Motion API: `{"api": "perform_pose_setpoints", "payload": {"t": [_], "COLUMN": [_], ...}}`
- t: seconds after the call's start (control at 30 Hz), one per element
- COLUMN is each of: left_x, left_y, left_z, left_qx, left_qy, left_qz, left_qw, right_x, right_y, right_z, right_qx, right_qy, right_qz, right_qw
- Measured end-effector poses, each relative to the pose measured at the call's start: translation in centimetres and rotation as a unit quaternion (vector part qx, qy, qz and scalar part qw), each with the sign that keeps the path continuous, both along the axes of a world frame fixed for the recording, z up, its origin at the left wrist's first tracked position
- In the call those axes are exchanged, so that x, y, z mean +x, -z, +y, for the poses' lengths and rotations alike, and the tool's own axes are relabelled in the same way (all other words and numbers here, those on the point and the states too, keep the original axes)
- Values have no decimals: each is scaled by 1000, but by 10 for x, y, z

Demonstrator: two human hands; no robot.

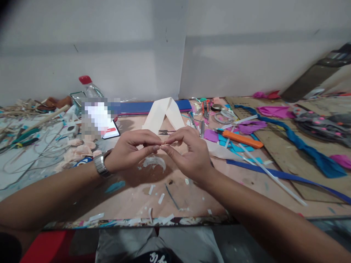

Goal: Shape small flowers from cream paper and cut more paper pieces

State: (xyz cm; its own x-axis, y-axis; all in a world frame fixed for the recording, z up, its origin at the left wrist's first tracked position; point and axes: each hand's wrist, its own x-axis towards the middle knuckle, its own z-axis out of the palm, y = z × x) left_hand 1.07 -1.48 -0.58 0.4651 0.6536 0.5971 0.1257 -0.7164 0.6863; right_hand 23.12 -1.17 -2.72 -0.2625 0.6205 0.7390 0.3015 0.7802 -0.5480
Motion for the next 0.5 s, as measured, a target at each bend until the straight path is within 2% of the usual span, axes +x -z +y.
{"api": "perform_pose_setpoints", "payload": {"t": [0.2, 0.5], "left_x": [0, -2], "left_y": [2, 1], "left_z": [2, 5], "left_qx": [-45, -152], "left_qy": [20, 78], "left_qz": [-11, -10], "left_qw": [999, 985], "right_x": [0, -2], "right_y": [0, -3], "right_z": [1, 2], "right_qx": [-1, 20], "right_qy": [-8, -22], "right_qz": [13, 14], "right_qw": [1000, 999]}}
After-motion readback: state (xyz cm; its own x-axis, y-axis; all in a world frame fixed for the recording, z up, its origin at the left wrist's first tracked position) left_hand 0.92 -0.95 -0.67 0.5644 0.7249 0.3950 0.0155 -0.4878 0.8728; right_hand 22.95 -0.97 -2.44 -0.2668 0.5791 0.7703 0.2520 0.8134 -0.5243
